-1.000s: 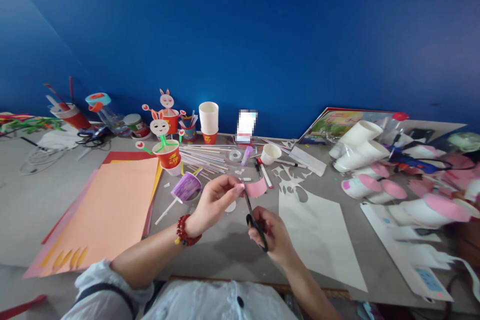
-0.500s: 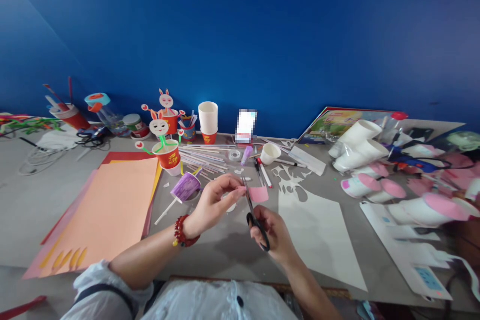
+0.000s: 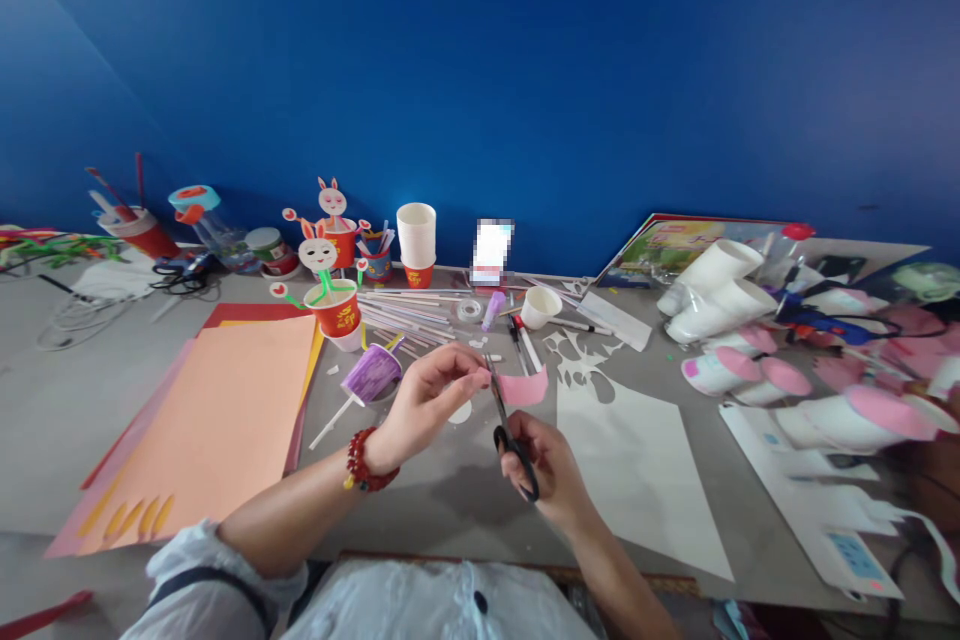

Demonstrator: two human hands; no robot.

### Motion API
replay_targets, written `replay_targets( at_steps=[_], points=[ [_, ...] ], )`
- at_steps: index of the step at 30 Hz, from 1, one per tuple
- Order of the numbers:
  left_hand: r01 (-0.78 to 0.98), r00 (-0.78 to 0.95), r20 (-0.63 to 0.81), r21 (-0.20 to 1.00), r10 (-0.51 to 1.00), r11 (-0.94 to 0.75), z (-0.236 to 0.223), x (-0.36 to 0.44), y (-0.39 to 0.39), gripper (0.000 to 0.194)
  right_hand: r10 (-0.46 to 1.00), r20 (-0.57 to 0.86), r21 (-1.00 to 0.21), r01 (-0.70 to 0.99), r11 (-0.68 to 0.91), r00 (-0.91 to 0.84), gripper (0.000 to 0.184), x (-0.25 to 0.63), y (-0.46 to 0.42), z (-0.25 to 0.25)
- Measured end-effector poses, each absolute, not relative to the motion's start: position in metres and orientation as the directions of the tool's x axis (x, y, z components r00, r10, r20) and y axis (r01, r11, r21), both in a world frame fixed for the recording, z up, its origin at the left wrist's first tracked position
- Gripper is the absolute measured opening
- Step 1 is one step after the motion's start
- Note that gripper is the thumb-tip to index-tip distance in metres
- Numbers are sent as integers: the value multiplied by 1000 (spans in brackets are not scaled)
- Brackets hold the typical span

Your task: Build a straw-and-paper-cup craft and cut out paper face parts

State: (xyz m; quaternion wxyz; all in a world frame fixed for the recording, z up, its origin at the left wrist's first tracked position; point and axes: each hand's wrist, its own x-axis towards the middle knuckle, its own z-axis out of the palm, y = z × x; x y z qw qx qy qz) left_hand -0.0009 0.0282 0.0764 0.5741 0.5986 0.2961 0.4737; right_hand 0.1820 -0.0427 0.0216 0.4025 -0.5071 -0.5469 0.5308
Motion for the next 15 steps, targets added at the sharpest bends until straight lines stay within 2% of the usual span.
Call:
replay_targets(
  at_steps=[7,15],
  points=[
    [-183,395,204,973,896,-141,75,-2,28,23,978,-119,-983,156,-93,-171,38,184,-43,23],
    [-172,423,179,978,888,-115,73,-2,29,26,972,-113,-989,113,-91,-207,36,183,-42,32]
  ],
)
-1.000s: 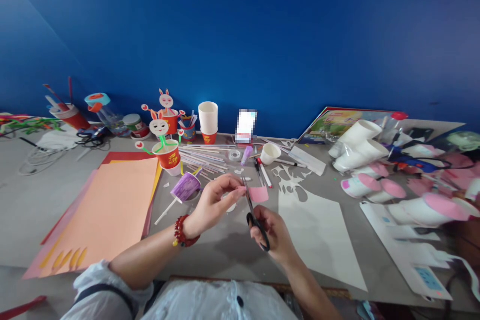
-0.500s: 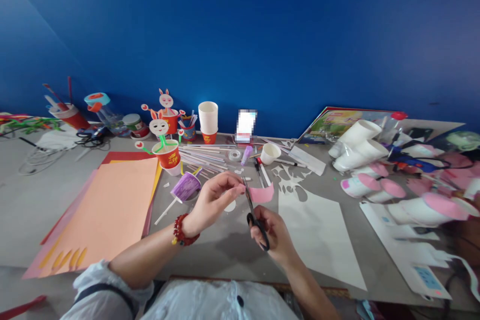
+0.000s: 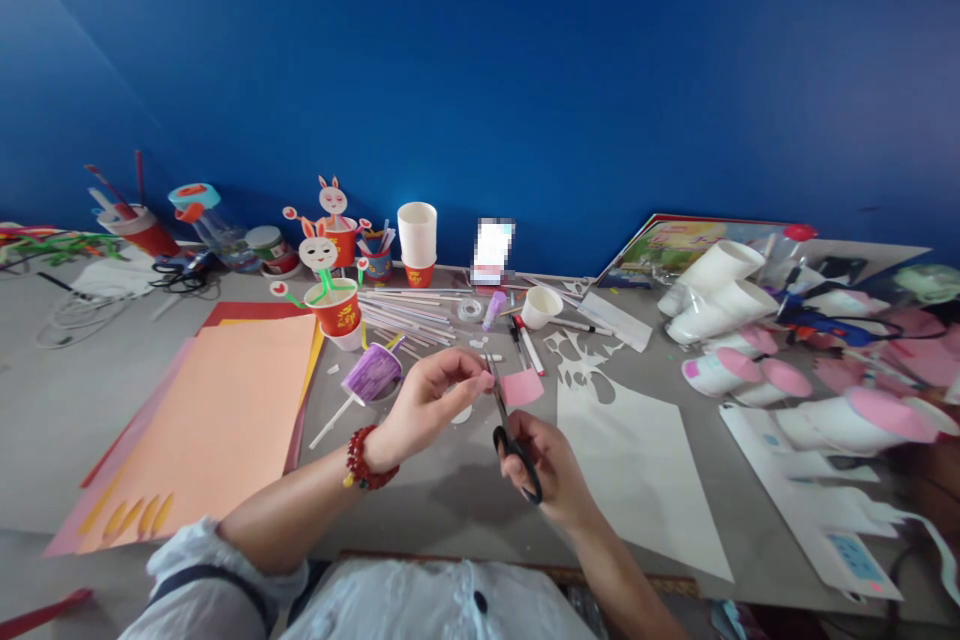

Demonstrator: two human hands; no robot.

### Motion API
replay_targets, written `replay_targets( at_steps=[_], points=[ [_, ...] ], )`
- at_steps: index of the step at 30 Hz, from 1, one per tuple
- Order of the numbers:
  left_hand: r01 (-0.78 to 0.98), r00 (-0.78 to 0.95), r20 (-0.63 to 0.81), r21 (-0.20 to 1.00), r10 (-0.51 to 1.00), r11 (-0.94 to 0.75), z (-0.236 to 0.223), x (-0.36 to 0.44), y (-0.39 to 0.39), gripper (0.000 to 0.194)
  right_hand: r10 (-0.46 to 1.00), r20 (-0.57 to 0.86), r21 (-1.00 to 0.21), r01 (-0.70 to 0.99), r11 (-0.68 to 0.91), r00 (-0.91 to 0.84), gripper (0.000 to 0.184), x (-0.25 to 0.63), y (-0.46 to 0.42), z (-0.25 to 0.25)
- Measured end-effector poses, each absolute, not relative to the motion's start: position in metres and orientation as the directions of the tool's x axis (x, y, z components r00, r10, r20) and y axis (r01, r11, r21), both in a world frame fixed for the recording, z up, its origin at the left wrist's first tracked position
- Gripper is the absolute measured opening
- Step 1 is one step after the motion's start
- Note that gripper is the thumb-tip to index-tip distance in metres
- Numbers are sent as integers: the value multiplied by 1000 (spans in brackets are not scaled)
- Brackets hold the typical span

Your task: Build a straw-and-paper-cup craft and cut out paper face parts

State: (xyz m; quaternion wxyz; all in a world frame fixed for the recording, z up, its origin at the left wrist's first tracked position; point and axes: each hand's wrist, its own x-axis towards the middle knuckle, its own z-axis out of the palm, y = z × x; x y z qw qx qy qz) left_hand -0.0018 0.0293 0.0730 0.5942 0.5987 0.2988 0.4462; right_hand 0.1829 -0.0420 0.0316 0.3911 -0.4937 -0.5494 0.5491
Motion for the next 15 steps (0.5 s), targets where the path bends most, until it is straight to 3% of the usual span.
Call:
replay_targets(
  at_steps=[15],
  points=[
    [-177,429,131,982,894,-59,74,-1,28,27,973,-133,-984,139,-108,-188,36,183,-43,32]
  ],
)
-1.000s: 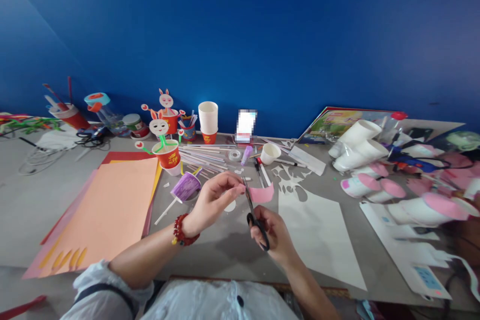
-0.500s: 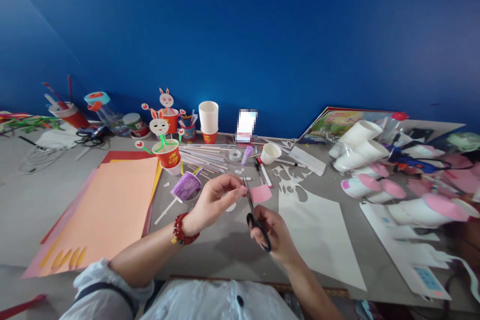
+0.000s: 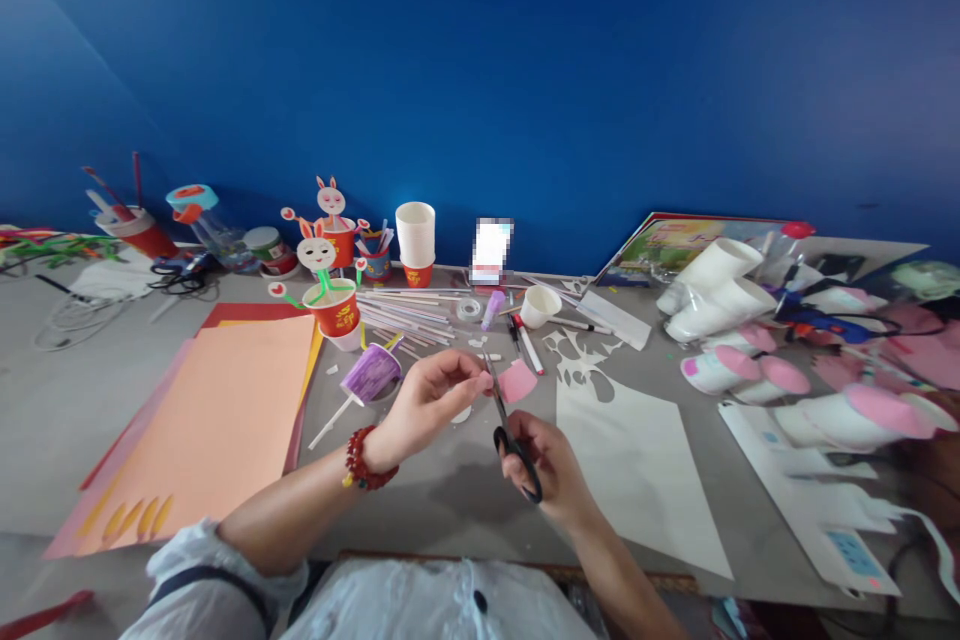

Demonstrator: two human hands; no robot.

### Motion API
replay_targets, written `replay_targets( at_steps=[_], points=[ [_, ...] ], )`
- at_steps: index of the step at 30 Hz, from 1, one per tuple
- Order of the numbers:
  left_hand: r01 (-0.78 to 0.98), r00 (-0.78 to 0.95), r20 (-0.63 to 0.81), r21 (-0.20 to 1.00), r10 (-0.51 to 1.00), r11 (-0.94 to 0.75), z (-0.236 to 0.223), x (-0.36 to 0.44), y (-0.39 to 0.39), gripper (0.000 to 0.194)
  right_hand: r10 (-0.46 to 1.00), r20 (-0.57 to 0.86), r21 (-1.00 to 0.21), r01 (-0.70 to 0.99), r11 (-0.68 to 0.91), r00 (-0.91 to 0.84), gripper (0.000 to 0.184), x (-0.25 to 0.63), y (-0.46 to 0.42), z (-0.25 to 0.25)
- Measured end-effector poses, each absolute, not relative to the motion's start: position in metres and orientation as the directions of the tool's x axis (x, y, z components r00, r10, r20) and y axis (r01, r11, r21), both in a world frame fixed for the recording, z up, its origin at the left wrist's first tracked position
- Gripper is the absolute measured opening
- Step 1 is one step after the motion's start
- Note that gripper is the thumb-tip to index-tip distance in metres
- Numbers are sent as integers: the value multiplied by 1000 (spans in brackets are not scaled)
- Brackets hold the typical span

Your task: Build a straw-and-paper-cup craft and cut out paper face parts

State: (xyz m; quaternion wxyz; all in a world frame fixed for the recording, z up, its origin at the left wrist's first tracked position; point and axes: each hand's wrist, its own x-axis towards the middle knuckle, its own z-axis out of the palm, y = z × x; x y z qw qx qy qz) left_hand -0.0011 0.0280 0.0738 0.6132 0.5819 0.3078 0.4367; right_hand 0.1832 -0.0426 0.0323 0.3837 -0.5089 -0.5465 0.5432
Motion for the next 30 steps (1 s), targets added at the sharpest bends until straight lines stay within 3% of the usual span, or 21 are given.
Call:
replay_targets(
  at_steps=[30],
  points=[
    [-282,402,145,959,904,-28,81,1,29,22,978,-103,-982,176,-71,-180,34,185,-44,26]
  ],
)
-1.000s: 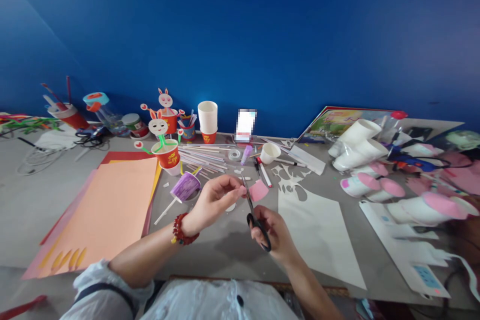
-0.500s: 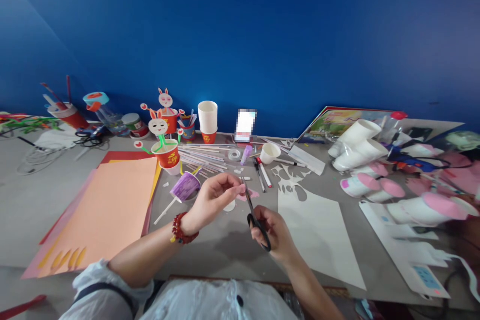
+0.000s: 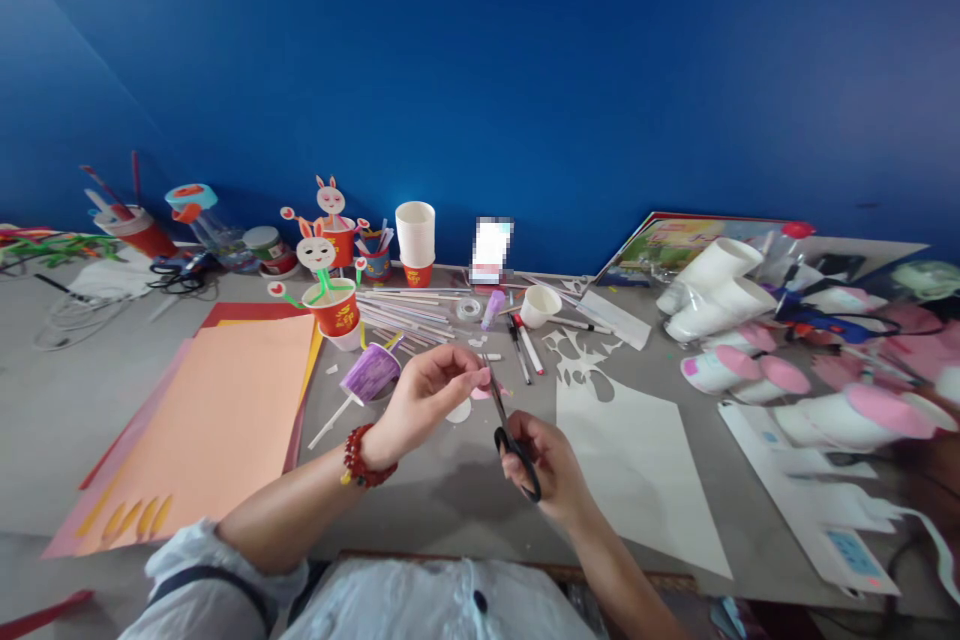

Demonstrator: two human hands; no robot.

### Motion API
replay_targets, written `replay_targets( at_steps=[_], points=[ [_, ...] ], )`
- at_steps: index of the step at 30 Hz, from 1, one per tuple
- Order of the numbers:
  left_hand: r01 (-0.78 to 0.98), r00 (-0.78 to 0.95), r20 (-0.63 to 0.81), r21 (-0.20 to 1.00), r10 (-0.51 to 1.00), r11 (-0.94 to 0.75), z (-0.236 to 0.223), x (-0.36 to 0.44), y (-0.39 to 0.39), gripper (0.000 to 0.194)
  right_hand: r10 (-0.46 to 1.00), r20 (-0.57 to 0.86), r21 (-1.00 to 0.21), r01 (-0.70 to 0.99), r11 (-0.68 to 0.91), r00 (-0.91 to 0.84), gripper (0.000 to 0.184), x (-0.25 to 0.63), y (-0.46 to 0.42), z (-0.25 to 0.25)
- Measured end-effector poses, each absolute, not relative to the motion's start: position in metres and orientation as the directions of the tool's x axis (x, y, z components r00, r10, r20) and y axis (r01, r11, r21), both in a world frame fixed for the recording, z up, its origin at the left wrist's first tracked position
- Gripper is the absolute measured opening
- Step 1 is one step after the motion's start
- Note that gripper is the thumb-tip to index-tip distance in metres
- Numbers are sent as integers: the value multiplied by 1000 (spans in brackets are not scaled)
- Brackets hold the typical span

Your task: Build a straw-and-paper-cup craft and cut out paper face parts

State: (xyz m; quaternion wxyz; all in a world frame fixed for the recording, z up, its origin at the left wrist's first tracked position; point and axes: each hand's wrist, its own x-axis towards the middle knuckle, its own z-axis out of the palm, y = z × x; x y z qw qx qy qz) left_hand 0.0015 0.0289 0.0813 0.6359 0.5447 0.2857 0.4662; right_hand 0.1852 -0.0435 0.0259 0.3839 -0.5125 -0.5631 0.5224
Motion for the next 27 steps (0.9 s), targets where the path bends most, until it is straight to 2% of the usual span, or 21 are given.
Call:
replay_targets(
  at_steps=[27],
  points=[
    [-290,375,179,955,910,-68,81,-6,34,21,980,-96,-980,187,-62,-177,41,190,-43,20]
  ],
)
